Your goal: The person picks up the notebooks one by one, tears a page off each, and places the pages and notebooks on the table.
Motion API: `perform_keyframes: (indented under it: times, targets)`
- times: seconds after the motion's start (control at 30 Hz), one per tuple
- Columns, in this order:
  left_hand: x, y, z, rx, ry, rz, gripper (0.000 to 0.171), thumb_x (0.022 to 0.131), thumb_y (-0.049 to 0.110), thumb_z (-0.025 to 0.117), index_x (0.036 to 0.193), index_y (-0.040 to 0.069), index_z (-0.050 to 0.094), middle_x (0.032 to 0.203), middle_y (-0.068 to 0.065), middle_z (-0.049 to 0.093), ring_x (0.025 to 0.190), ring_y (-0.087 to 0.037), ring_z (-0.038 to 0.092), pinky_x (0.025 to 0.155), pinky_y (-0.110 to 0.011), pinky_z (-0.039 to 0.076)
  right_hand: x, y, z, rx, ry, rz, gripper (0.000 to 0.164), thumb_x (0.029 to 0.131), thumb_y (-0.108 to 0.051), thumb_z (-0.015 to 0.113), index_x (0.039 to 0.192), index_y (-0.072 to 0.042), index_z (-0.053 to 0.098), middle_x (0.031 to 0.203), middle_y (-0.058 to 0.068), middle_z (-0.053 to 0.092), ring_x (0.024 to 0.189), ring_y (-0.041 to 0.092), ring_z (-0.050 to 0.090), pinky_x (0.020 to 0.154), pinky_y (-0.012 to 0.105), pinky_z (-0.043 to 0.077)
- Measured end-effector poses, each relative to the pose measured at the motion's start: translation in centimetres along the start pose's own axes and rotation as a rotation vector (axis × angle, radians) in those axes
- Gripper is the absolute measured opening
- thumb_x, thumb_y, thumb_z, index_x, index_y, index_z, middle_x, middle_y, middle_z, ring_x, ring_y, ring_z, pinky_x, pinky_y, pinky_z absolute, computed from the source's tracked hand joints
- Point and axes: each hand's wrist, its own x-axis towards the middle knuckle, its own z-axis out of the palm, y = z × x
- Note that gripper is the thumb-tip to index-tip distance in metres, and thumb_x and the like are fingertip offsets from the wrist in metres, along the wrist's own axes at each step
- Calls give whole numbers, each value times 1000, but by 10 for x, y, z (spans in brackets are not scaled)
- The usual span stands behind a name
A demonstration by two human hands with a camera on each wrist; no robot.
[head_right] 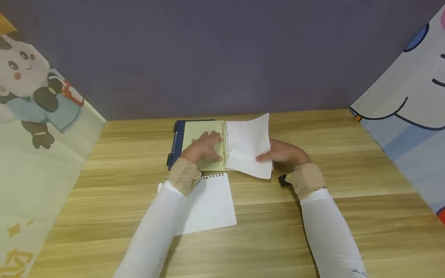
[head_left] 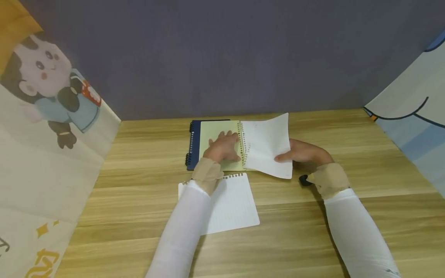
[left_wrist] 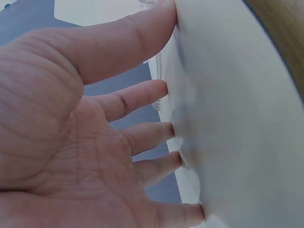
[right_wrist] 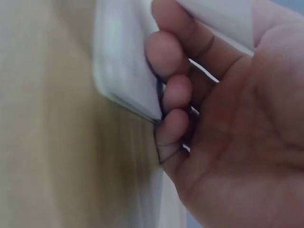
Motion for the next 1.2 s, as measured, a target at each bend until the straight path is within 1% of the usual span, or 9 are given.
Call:
perform_keyframes:
  times: [0.03,0.13,0.23,0.43,0.67,0.9,1.03,1.2]
  targets:
    - [0,0,0,-2,4,1,77,73,30,73,140,25,35,153,-3,8,139,-26,-1,101,-58,-1,0,0,1,8,-3,-12,65,82,-26,67,135,-16,32,128,7,45,119,26,42,93,41,35]
    - [-1,1,0,-4,13,2,77,72,29,73,140,24,36,153,-4,9,139,-27,-1,101,-58,0,-2,0,4,11,0,-8,63,82,-26,66,134,-16,32,127,7,46,116,26,44,93,40,35]
    - [-1,1,0,0,13,4,77,72,29,73,140,24,36,153,-4,9,139,-27,0,101,-58,0,-4,-1,5,13,6,13,62,82,-28,66,133,-16,33,126,7,47,115,26,45,93,40,35]
    - [-1,1,0,11,3,9,75,73,31,73,138,25,38,153,-4,9,139,-27,-1,100,-59,0,-7,3,3,-12,53,30,66,80,-32,68,133,-20,32,126,5,46,117,25,43,94,41,32]
    - [-1,1,1,21,1,12,71,73,31,73,136,24,40,153,-4,9,139,-28,0,101,-59,2,-8,8,1,14,41,24,68,81,-32,67,137,-20,30,129,6,45,118,26,43,93,40,35]
    - [-2,1,0,36,1,11,69,74,32,72,135,24,40,153,-4,9,139,-28,0,101,-59,3,-10,11,-1,34,57,33,69,80,-31,69,136,-20,30,129,6,45,118,26,43,92,39,35]
    - [-2,2,0,43,9,9,70,74,32,72,135,24,40,153,-4,10,139,-27,1,101,-59,3,-9,11,-1,41,49,21,70,80,-30,68,138,-20,29,129,6,45,119,26,43,93,40,34]
    - [-1,1,0,46,7,11,70,74,32,72,135,24,40,153,-4,10,139,-27,1,101,-59,3,-9,11,-1,74,49,7,69,80,-27,69,136,-19,31,128,7,46,117,26,45,92,40,36]
